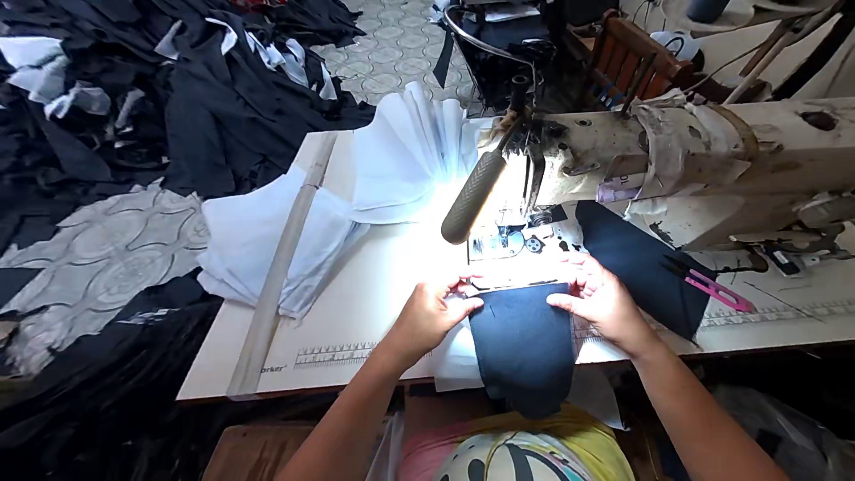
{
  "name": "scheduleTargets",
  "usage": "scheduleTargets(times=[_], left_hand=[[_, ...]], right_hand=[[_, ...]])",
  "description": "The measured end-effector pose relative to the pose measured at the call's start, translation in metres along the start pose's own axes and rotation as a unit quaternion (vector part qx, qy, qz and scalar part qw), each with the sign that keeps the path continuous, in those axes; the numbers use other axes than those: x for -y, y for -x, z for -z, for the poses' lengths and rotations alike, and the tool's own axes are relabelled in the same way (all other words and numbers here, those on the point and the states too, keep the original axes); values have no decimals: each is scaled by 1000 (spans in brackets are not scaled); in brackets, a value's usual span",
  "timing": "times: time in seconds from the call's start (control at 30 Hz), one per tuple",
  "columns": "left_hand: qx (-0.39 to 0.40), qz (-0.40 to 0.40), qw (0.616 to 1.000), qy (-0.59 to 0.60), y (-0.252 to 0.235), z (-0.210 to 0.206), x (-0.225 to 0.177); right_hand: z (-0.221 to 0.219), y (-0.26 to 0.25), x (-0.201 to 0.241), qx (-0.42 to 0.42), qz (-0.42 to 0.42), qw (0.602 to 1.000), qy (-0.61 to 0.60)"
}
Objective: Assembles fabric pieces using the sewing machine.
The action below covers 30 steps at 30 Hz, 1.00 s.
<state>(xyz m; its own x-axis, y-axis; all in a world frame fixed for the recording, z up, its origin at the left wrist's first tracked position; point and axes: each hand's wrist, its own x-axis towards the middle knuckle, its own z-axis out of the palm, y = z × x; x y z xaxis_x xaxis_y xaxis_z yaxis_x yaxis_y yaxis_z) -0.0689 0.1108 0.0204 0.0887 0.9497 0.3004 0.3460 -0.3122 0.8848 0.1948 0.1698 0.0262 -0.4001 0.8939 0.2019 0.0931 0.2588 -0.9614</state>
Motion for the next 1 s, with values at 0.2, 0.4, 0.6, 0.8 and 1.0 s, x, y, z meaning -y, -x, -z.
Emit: scheduleTargets(times=[0.2, 0.4, 0.6, 0.8, 1.0], left_hand=[[-9, 6, 1000, 8, 0, 0, 3], [-28, 59, 997, 34, 1, -1, 4], [8, 100, 995, 4, -18, -10, 11], [93, 134, 978, -127, -59, -18, 16], [101, 184, 953, -220, -90, -28, 10]], right_hand=[[0, -3, 0, -9, 4, 1000, 6], [2, -8, -7, -11, 7, 1000, 19], [18, -21, -16, 57, 5, 996, 68], [37, -47, -17, 112, -34, 971, 210], [38, -71, -13, 162, -86, 922, 341]])
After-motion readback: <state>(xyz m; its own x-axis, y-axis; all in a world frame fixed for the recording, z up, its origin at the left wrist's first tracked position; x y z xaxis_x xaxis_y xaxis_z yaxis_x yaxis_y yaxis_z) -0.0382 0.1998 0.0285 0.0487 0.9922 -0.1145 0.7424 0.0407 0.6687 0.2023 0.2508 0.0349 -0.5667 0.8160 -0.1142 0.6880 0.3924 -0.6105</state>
